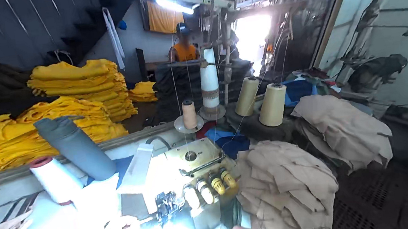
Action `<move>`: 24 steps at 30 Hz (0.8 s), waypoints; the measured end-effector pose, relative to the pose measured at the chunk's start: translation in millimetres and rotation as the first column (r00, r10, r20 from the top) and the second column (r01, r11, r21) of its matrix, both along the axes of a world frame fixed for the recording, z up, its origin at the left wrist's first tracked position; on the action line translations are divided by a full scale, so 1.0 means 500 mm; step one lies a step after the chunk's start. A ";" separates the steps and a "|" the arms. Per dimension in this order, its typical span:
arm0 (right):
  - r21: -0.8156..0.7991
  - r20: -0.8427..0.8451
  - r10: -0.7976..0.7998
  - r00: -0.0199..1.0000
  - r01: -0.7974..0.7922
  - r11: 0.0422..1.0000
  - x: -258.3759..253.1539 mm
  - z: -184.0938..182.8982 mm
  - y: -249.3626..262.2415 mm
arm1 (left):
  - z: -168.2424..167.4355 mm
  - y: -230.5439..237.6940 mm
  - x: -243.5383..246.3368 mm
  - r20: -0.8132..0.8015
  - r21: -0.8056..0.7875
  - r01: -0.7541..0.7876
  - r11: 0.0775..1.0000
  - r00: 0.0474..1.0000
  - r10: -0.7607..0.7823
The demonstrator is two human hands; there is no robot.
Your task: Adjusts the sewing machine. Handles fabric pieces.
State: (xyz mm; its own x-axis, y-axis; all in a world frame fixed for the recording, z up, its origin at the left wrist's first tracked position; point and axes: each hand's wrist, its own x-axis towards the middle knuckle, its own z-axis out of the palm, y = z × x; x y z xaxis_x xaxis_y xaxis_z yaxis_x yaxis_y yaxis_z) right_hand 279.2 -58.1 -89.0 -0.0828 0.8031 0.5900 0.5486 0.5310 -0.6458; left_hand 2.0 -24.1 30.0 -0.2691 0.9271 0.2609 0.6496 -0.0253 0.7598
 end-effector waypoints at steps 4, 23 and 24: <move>0.154 -0.245 -0.083 0.966 0.123 0.980 0.059 0.180 0.019 | -0.017 0.012 -0.006 -0.007 0.044 -0.006 0.999 1.000 0.006; -0.387 -0.643 -0.075 0.762 -0.238 0.891 0.058 0.526 0.249 | -0.134 0.068 -0.045 -0.151 0.268 -0.060 0.962 0.983 0.103; -0.316 -0.671 -0.041 0.741 -0.235 0.919 0.062 0.528 0.262 | -0.133 0.068 -0.045 -0.147 0.261 -0.065 0.963 0.983 0.106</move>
State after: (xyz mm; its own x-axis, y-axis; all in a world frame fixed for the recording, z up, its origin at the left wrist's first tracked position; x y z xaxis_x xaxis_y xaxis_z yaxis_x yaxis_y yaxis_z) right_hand 310.1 73.1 175.3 0.1214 0.9727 0.1980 -0.1252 0.2129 -0.9690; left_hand -20.5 10.1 -36.6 -0.2804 0.7997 0.5308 0.7693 -0.1435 0.6226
